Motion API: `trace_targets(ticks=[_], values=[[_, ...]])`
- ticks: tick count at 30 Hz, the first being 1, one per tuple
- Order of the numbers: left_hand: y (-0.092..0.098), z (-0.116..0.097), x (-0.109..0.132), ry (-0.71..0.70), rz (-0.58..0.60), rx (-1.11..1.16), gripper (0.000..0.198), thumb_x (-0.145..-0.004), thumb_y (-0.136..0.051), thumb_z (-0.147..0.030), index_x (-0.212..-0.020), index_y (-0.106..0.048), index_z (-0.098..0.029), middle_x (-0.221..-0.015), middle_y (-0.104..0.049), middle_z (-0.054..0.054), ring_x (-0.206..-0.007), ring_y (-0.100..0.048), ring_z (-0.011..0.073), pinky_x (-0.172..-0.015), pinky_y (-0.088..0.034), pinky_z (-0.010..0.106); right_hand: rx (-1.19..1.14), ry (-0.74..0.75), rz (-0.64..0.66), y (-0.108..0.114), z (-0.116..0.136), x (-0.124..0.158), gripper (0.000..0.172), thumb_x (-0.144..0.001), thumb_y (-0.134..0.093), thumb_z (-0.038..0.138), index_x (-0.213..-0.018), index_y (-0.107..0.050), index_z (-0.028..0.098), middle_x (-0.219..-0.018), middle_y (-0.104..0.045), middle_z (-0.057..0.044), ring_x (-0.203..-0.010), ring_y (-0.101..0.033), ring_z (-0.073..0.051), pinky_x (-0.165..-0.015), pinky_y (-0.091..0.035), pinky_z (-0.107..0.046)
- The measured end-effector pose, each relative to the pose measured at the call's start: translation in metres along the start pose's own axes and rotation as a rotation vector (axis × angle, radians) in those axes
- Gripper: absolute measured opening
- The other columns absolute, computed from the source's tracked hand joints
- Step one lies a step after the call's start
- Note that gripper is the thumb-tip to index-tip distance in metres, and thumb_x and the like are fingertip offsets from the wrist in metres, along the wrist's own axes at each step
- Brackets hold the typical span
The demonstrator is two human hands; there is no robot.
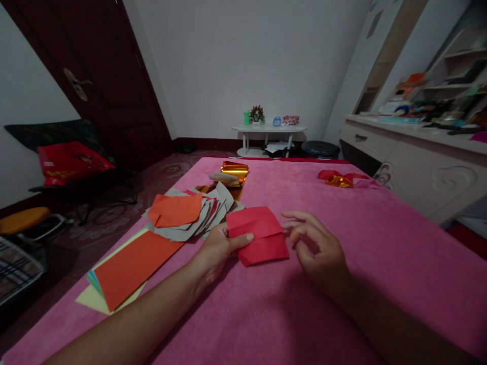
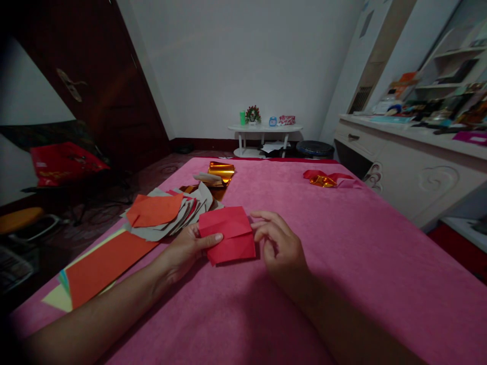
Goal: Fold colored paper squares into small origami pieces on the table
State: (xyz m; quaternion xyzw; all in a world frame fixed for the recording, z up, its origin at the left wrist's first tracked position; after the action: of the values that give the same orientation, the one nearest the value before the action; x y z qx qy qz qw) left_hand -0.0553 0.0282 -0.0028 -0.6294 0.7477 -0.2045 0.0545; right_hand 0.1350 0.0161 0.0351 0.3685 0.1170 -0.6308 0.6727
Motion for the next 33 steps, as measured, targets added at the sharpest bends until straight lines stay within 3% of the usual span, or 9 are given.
trace_targets(ticks=[3, 9, 12, 16, 19, 23, 27, 30, 33], values=[[0.001, -0.005, -0.001, -0.100, -0.031, -0.058, 0.043, -0.063, -0.079, -0.021, -0.102, -0.066, -0.008, -0.101, -0.070, 0.015, -0.084, -0.066, 0.0211, -0.080, -0.050, 0.034, -0.188, -0.284, -0.030, -0.002, -0.014, 0.001, 0.013, -0.081, -0.056, 0.017, -0.092, -0.053, 0.022, -0.120, -0.057, -0.010, -0.099, -0.063, -0.020, -0.085, -0.051, -0.036], [-0.012, -0.010, 0.002, -0.178, 0.053, -0.174, 0.035, -0.062, -0.079, -0.020, -0.093, -0.069, -0.009, -0.098, -0.071, 0.012, -0.084, -0.066, 0.0221, -0.082, -0.051, 0.036, -0.485, -0.563, 0.023, -0.017, -0.026, -0.001, 0.051, -0.071, -0.071, 0.034, -0.113, -0.045, 0.020, -0.079, -0.066, -0.003, -0.071, -0.065, -0.017, -0.067, -0.052, -0.030], [-0.015, -0.009, 0.002, -0.169, 0.055, -0.154, 0.034, -0.064, -0.078, -0.022, -0.094, -0.069, -0.009, -0.091, -0.072, 0.011, -0.078, -0.067, 0.0204, -0.077, -0.052, 0.034, -0.460, -0.582, -0.021, -0.014, -0.026, 0.000, 0.050, -0.070, -0.072, 0.032, -0.111, -0.047, 0.019, -0.066, -0.062, 0.003, -0.059, -0.060, -0.013, -0.058, -0.048, -0.024], [-0.007, -0.010, 0.000, -0.179, -0.026, -0.131, 0.059, -0.065, -0.077, -0.023, -0.118, -0.055, -0.014, -0.074, -0.069, 0.003, -0.066, -0.065, 0.0153, -0.066, -0.052, 0.027, -0.447, -0.577, -0.050, -0.010, -0.029, 0.001, 0.049, -0.071, -0.071, 0.031, -0.111, -0.045, 0.021, -0.062, -0.060, 0.004, -0.055, -0.057, -0.012, -0.053, -0.045, -0.023], [-0.001, -0.015, -0.002, -0.275, -0.088, -0.242, 0.073, -0.067, -0.076, -0.022, -0.132, -0.043, -0.019, -0.059, -0.058, -0.006, -0.051, -0.054, 0.0073, -0.052, -0.042, 0.017, -0.454, -0.571, -0.075, -0.007, -0.032, 0.000, 0.046, -0.071, -0.070, 0.032, -0.109, -0.046, 0.022, -0.062, -0.059, 0.005, -0.053, -0.057, -0.012, -0.050, -0.044, -0.023], [0.000, -0.019, -0.002, -0.350, -0.066, -0.320, 0.073, -0.071, -0.071, -0.022, -0.137, -0.039, -0.022, -0.058, -0.052, -0.007, -0.049, -0.046, 0.0052, -0.049, -0.035, 0.015, -0.402, -0.528, -0.112, -0.004, -0.033, -0.003, 0.034, -0.069, -0.071, 0.031, -0.096, -0.053, 0.020, -0.064, -0.058, 0.003, -0.056, -0.055, -0.011, -0.051, -0.043, -0.021], [0.002, -0.021, -0.001, -0.382, -0.079, -0.344, 0.058, -0.072, -0.071, -0.023, -0.128, -0.055, -0.021, -0.067, -0.061, -0.001, -0.057, -0.050, 0.0087, -0.054, -0.038, 0.019, -0.343, -0.488, -0.121, -0.001, -0.033, -0.004, 0.029, -0.068, -0.071, 0.030, -0.091, -0.058, 0.019, -0.064, -0.058, 0.002, -0.060, -0.055, -0.012, -0.054, -0.044, -0.023], [0.007, -0.020, -0.001, -0.384, -0.137, -0.373, 0.029, -0.070, -0.072, -0.024, -0.099, -0.073, -0.017, -0.084, -0.070, 0.006, -0.072, -0.059, 0.0150, -0.065, -0.044, 0.023, -0.283, -0.486, -0.100, 0.000, -0.033, -0.003, 0.024, -0.066, -0.072, 0.031, -0.083, -0.063, 0.017, -0.070, -0.062, -0.002, -0.064, -0.058, -0.014, -0.059, -0.047, -0.026], [0.010, -0.020, -0.003, -0.372, -0.180, -0.367, 0.020, -0.070, -0.072, -0.024, -0.088, -0.075, -0.015, -0.088, -0.072, 0.008, -0.079, -0.062, 0.0175, -0.071, -0.046, 0.025, -0.292, -0.497, -0.059, -0.003, -0.030, -0.002, 0.029, -0.067, -0.073, 0.029, -0.090, -0.063, 0.017, -0.067, -0.061, 0.000, -0.062, -0.058, -0.013, -0.058, -0.048, -0.025]])
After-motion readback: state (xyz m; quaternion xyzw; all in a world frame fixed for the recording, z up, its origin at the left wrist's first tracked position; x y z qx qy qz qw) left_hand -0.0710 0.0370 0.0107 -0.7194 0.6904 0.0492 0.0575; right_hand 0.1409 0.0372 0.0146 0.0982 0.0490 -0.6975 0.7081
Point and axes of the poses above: each hand's wrist, its own x-axis away from the middle knuckle, its own y-axis out of the back of the hand, z = x × y, the point moved 5 cm from there along -x, towards the middle knuckle
